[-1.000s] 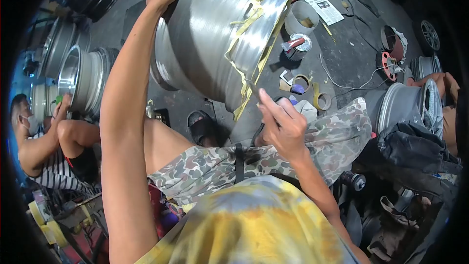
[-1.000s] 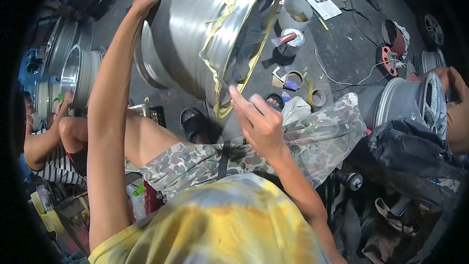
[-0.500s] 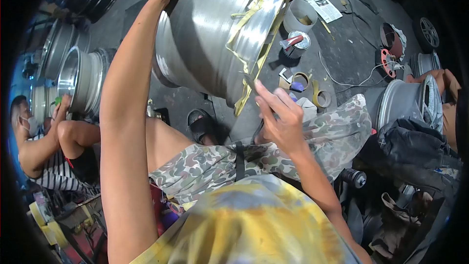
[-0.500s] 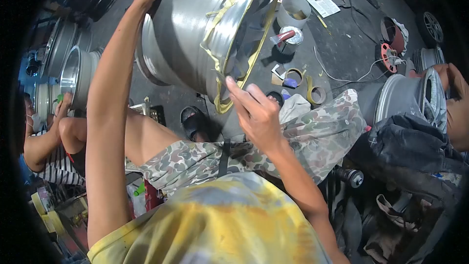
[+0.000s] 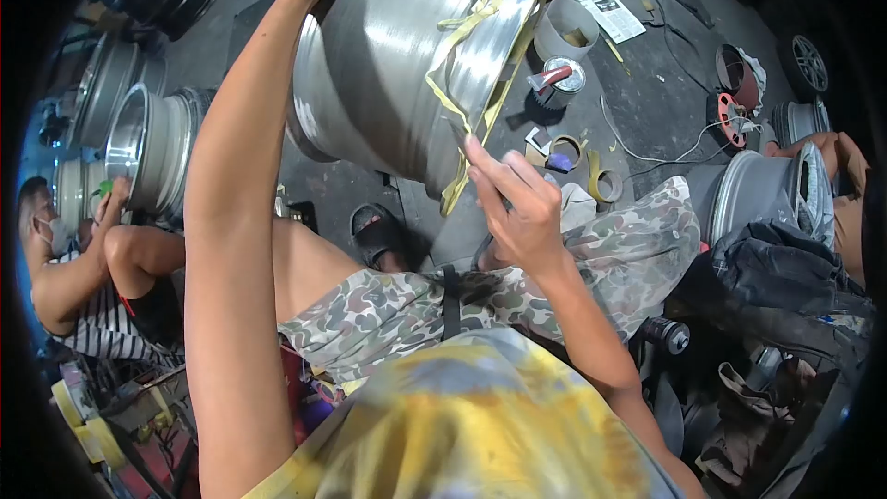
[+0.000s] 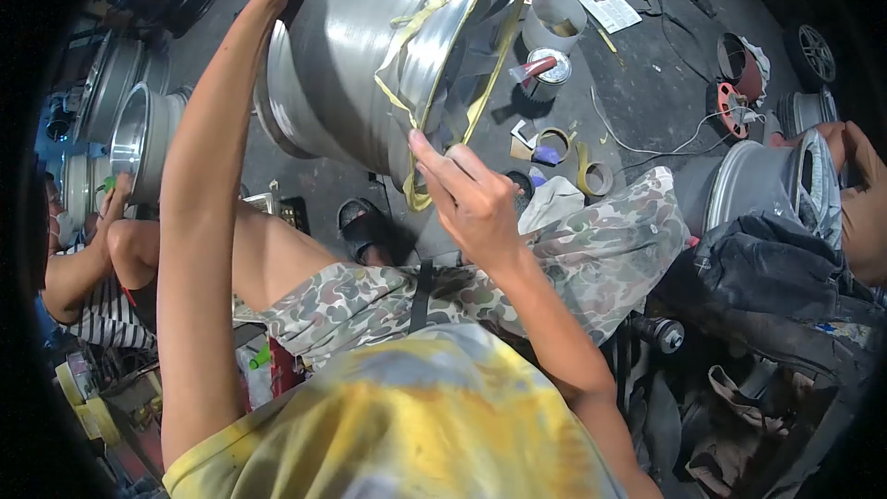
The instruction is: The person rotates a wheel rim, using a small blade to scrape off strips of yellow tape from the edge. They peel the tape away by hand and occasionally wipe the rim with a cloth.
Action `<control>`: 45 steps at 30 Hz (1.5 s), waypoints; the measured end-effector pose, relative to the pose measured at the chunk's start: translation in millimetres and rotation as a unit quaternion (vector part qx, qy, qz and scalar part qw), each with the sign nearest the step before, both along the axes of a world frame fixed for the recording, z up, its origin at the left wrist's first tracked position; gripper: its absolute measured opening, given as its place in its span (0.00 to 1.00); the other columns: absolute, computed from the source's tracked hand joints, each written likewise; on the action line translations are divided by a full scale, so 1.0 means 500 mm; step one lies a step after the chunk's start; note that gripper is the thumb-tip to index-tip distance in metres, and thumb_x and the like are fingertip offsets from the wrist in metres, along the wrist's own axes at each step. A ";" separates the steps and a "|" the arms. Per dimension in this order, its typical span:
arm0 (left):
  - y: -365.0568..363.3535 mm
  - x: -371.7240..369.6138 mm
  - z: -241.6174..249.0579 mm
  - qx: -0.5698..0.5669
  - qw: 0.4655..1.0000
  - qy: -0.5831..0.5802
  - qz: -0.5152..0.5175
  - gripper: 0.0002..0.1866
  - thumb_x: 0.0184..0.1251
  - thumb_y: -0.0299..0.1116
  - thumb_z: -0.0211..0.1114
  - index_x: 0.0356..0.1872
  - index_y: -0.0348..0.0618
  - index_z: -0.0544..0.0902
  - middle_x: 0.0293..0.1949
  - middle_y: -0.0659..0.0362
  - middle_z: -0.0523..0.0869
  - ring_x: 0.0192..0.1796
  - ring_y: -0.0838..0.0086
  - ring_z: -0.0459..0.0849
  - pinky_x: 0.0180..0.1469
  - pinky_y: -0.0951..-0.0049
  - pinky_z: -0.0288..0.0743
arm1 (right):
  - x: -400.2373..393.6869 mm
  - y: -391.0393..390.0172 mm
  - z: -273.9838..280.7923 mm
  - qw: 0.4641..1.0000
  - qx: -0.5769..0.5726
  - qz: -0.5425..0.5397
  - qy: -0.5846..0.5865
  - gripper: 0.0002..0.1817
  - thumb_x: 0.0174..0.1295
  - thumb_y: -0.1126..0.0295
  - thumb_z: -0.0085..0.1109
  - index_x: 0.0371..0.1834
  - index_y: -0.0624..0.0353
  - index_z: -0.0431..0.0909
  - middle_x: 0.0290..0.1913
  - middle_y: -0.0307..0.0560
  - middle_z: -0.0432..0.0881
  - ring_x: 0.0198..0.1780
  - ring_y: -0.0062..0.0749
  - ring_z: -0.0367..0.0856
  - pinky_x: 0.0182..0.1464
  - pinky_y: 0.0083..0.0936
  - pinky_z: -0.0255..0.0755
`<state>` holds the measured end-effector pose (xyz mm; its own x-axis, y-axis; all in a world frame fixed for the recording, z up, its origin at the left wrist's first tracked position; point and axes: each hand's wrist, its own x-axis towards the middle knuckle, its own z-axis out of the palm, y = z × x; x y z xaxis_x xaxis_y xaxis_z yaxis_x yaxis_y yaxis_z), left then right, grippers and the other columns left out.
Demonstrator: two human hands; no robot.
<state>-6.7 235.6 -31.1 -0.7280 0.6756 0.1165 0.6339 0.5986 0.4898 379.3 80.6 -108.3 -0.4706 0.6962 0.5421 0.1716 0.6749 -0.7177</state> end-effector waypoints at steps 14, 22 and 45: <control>-0.005 -0.001 0.005 0.002 1.000 -0.002 0.000 0.45 0.76 0.70 0.56 0.58 0.26 0.87 0.61 0.32 0.87 0.68 0.42 0.85 0.68 0.50 0.77 | 0.031 -0.016 -0.002 0.999 0.022 0.017 -0.038 0.25 0.66 0.83 0.70 0.68 0.60 0.85 0.32 0.47 0.76 0.24 0.38 0.78 0.30 0.31 0.74; -0.005 -0.008 -0.002 0.000 1.000 0.000 -0.018 0.45 0.77 0.70 0.55 0.58 0.26 0.87 0.61 0.31 0.86 0.69 0.41 0.84 0.69 0.50 0.76 | 0.024 -0.013 0.023 0.999 -0.041 0.017 -0.024 0.27 0.63 0.82 0.71 0.68 0.58 0.85 0.31 0.47 0.75 0.24 0.39 0.74 0.31 0.35 0.72; -0.059 0.123 0.046 0.271 0.930 0.104 -0.226 0.29 0.73 0.57 0.73 0.53 0.36 0.88 0.43 0.49 0.93 0.45 0.63 0.91 0.52 0.63 0.82 | 0.145 0.008 -0.066 0.943 -0.239 -0.185 0.137 0.21 0.73 0.78 0.67 0.69 0.62 0.84 0.37 0.41 0.82 0.29 0.18 0.83 0.30 0.18 0.79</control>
<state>55.0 206.2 -8.0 -0.3084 0.7080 0.6354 0.8751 -0.0508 0.4813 451.9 84.7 -141.2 -0.0350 0.9811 0.1902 0.0966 0.1928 -0.9765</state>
